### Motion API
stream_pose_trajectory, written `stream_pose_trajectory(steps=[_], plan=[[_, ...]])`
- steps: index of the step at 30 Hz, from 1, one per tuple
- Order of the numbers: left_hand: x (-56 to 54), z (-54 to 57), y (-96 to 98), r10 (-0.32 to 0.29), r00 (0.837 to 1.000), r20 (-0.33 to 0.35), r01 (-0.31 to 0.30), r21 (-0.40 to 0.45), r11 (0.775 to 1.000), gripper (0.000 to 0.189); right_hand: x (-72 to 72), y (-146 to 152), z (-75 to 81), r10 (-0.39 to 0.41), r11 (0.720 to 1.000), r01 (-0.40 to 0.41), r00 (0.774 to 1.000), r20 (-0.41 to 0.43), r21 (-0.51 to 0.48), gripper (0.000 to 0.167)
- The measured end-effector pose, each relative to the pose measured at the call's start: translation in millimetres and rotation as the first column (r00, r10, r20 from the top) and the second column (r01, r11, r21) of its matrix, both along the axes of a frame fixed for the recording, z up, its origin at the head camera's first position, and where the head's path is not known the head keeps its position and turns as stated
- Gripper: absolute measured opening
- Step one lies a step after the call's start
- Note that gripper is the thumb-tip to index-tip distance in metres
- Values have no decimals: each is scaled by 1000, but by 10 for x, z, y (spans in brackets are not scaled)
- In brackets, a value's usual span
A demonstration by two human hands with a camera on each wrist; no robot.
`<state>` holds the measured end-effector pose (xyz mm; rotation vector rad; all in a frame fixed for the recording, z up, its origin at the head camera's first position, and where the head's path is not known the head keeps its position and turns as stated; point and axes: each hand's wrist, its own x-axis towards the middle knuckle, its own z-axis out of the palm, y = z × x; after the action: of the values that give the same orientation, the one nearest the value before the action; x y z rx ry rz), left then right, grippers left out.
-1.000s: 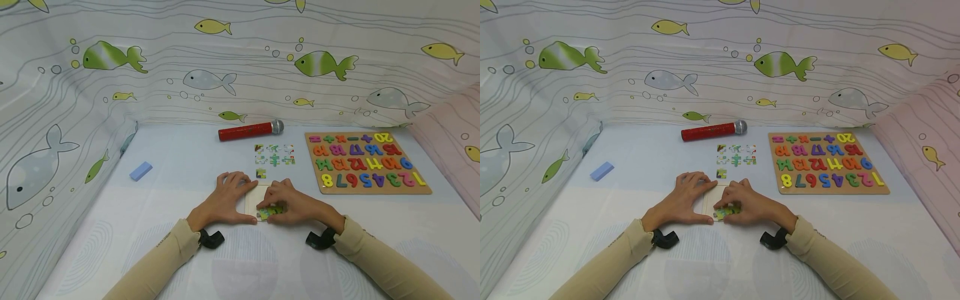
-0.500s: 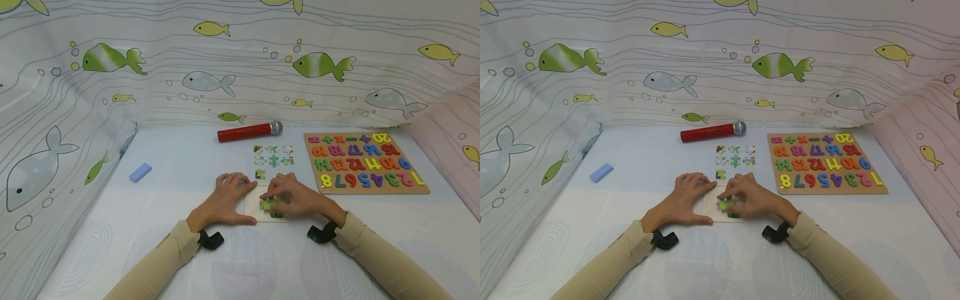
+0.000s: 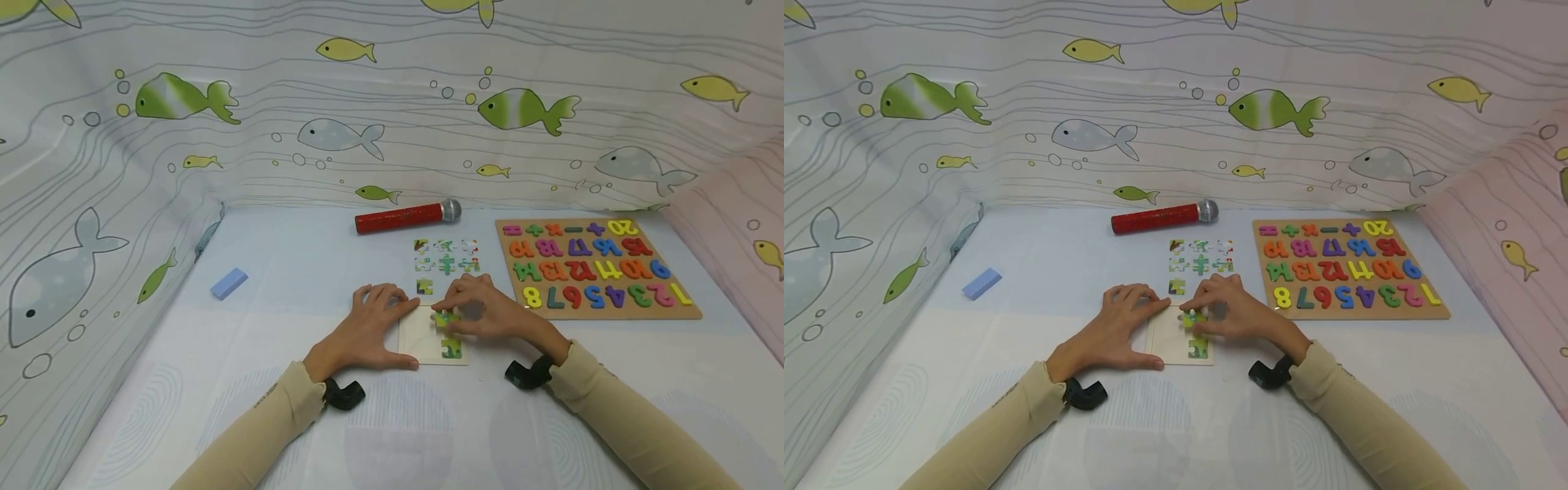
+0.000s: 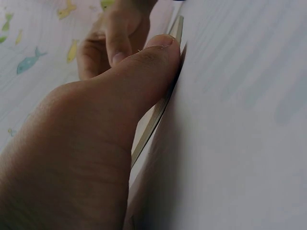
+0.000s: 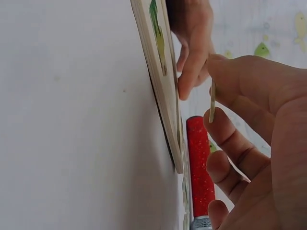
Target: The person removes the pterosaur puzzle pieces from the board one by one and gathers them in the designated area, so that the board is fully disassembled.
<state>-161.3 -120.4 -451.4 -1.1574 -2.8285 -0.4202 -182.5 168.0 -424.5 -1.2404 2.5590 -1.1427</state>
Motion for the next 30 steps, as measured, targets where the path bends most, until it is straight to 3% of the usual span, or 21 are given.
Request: stream_pose_trajectory(steps=[9, 17, 30], plan=[[12, 14, 2, 1, 1000, 3, 0, -3, 1000, 104, -138, 72, -34, -88, 996, 87, 994, -69, -27, 36], [24, 17, 1, -2, 1000, 0, 2, -8, 1000, 104, -302, 124, -77, -182, 983, 182, 983, -9, 16, 37], [26, 14, -3, 6, 1000, 7, -6, -7, 1000, 104, -427, 76, -102, -192, 980, 193, 981, -24, 50, 35]])
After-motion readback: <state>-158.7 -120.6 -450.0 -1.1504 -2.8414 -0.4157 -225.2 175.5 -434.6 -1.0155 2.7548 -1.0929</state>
